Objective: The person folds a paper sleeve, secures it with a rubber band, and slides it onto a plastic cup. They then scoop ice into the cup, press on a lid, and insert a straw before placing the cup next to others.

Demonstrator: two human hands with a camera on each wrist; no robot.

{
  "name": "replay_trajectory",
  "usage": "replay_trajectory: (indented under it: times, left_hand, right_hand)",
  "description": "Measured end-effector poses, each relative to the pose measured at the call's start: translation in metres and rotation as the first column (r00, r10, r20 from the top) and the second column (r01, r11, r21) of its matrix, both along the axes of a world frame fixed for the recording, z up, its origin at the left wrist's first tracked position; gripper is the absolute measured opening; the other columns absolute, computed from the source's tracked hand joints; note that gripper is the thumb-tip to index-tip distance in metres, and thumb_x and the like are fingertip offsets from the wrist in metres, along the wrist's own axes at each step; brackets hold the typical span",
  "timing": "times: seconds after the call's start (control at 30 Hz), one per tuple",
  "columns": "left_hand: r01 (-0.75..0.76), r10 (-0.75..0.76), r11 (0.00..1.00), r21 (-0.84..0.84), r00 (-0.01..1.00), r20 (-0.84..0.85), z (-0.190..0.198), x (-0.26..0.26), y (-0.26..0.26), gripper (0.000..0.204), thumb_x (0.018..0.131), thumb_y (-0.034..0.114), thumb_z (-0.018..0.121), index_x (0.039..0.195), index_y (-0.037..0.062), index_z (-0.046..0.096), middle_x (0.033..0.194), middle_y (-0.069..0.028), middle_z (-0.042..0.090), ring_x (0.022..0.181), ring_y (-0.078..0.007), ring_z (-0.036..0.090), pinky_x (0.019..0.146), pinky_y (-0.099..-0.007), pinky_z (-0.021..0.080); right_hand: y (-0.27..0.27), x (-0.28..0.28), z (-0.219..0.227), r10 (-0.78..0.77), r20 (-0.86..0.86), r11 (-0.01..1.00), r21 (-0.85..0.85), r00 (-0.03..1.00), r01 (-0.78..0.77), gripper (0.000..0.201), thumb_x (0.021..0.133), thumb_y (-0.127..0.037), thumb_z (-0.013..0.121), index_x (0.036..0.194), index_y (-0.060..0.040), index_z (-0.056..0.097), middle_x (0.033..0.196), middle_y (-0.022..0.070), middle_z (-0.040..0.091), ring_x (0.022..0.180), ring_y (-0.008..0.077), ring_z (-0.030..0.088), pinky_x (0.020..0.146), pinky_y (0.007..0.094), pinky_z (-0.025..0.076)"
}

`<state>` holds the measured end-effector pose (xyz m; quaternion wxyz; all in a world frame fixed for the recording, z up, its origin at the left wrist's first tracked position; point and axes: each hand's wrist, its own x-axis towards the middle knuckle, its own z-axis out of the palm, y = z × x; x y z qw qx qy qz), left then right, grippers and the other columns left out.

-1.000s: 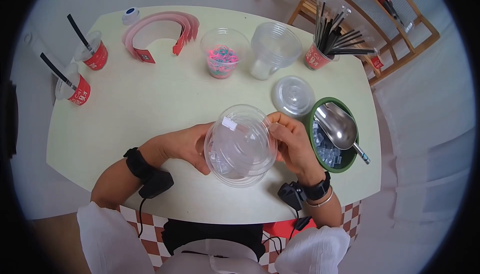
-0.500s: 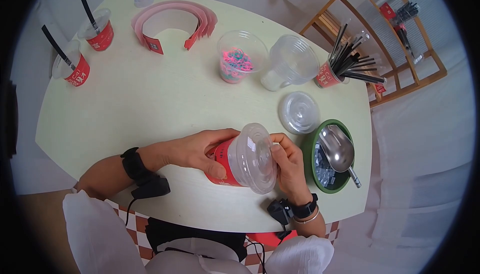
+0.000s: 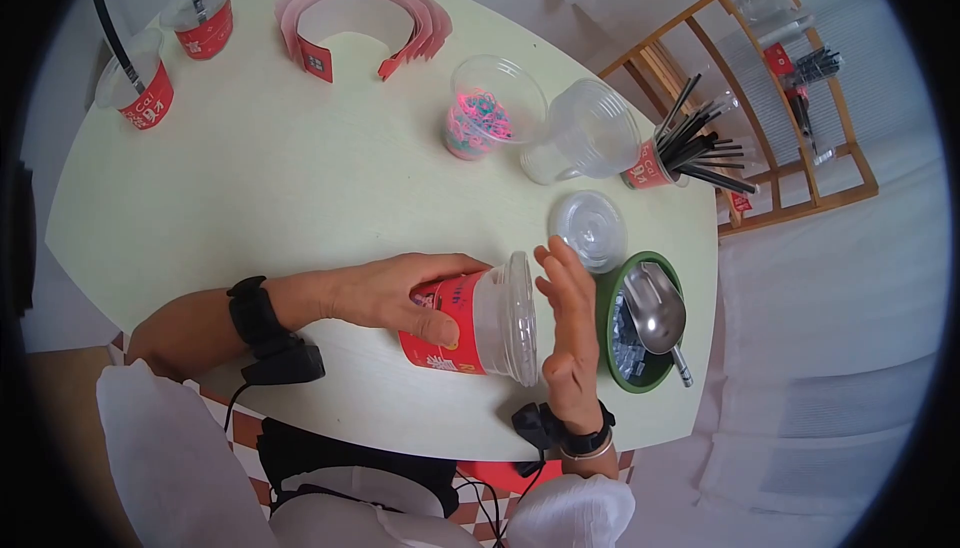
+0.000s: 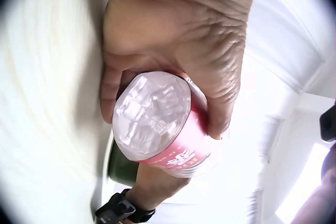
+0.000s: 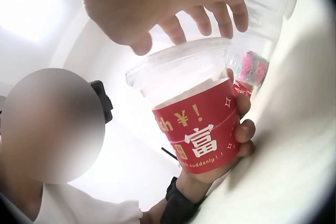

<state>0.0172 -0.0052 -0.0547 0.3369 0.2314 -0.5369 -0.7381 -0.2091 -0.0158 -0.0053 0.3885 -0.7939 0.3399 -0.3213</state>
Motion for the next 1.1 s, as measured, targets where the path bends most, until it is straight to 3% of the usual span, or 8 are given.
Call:
replay_trajectory:
  times: [0.07, 0.17, 0.27, 0.37, 0.47, 0.77, 0.97, 1.1]
  left_hand:
    - [-0.043, 0.043, 0.999, -0.005, 0.999, 0.011, 0.000, -0.001, 0.002, 0.093, 0.070, 0.058, 0.072, 0.132, 0.0002, 0.035, 0.116, -0.0156, 0.053, 0.108, -0.0231, 0.054, 0.092, -0.0329, 0.044]
    - [-0.080, 0.080, 0.997, -0.004, 0.995, 0.065, 0.005, 0.001, 0.005, 0.090, 0.070, 0.059, 0.071, 0.131, 0.0018, 0.038, 0.113, -0.0161, 0.054, 0.107, -0.0250, 0.054, 0.092, -0.0337, 0.044]
    - [-0.104, 0.104, 0.995, -0.010, 0.993, 0.055, 0.001, -0.001, 0.004, 0.089, 0.070, 0.057, 0.072, 0.132, 0.0049, 0.037, 0.118, -0.0156, 0.051, 0.112, -0.0238, 0.051, 0.094, -0.0333, 0.043]
    - [-0.204, 0.203, 0.979, -0.011, 0.978, -0.042, 0.000, -0.005, 0.006, 0.085, 0.072, 0.056, 0.071, 0.131, 0.0056, 0.038, 0.118, -0.0154, 0.051, 0.114, -0.0236, 0.049, 0.097, -0.0335, 0.040]
    - [-0.293, 0.291, 0.956, -0.022, 0.955, -0.063, 0.001, -0.008, 0.010, 0.077, 0.075, 0.053, 0.069, 0.130, 0.0056, 0.041, 0.120, -0.0140, 0.052, 0.116, -0.0222, 0.048, 0.100, -0.0332, 0.038]
    - [-0.313, 0.313, 0.943, -0.108, 0.950, -0.023, 0.003, -0.009, 0.014, 0.060, 0.083, 0.043, 0.065, 0.124, 0.0038, 0.046, 0.120, -0.0116, 0.052, 0.117, -0.0203, 0.048, 0.099, -0.0323, 0.037]
    - [-0.323, 0.323, 0.942, -0.091, 0.946, -0.014, 0.005, -0.009, 0.014, 0.058, 0.084, 0.041, 0.065, 0.124, 0.0037, 0.045, 0.120, -0.0116, 0.051, 0.117, -0.0203, 0.048, 0.100, -0.0325, 0.037]
    - [-0.323, 0.323, 0.940, -0.106, 0.946, -0.021, 0.004, -0.010, 0.013, 0.062, 0.083, 0.045, 0.065, 0.125, 0.0033, 0.045, 0.119, -0.0116, 0.051, 0.117, -0.0207, 0.048, 0.100, -0.0330, 0.037]
  right_hand:
    - [0.002, 0.004, -0.005, 0.096, 0.030, 0.990, 0.100, 0.995, -0.099, 0.100, 0.075, -0.080, 0.037, 0.144, -0.0079, 0.026, 0.148, 0.0174, 0.019, 0.135, 0.0329, 0.025, 0.108, 0.0468, 0.024]
    - [0.005, 0.009, -0.011, 0.039, 0.179, 0.989, 0.131, 0.983, -0.063, 0.106, 0.070, -0.078, 0.050, 0.143, -0.0051, 0.023, 0.145, 0.0198, 0.025, 0.130, 0.0337, 0.035, 0.105, 0.0469, 0.032]
    - [0.004, 0.007, -0.012, 0.120, 0.110, 0.986, 0.101, 0.987, -0.131, 0.104, 0.068, -0.080, 0.050, 0.144, -0.0133, 0.025, 0.148, 0.0175, 0.017, 0.135, 0.0347, 0.025, 0.107, 0.0478, 0.025]
    - [0.000, 0.006, -0.013, 0.114, 0.078, 0.993, 0.013, 0.990, -0.115, 0.102, 0.068, -0.075, 0.057, 0.144, -0.0141, 0.027, 0.148, 0.0168, 0.019, 0.134, 0.0345, 0.026, 0.107, 0.0484, 0.027]
    - [0.003, 0.009, -0.013, 0.065, 0.119, 0.996, 0.051, 0.991, -0.071, 0.102, 0.067, -0.073, 0.061, 0.143, -0.0136, 0.027, 0.146, 0.0170, 0.021, 0.133, 0.0346, 0.028, 0.106, 0.0487, 0.028]
    - [0.000, 0.004, -0.017, 0.119, -0.003, 0.993, 0.007, 0.993, -0.119, 0.099, 0.072, -0.077, 0.050, 0.143, -0.0128, 0.024, 0.144, 0.0188, 0.021, 0.128, 0.0369, 0.033, 0.102, 0.0495, 0.030]
    - [0.006, 0.015, -0.013, 0.097, -0.002, 0.994, 0.048, 0.995, -0.097, 0.099, 0.076, -0.077, 0.042, 0.145, -0.0107, 0.016, 0.145, 0.0208, 0.016, 0.129, 0.0374, 0.030, 0.103, 0.0498, 0.028]
    - [0.007, 0.016, -0.013, 0.099, -0.069, 0.995, -0.016, 0.993, -0.101, 0.099, 0.077, -0.076, 0.042, 0.145, -0.0092, 0.013, 0.145, 0.0243, 0.014, 0.131, 0.0380, 0.025, 0.105, 0.0503, 0.025]
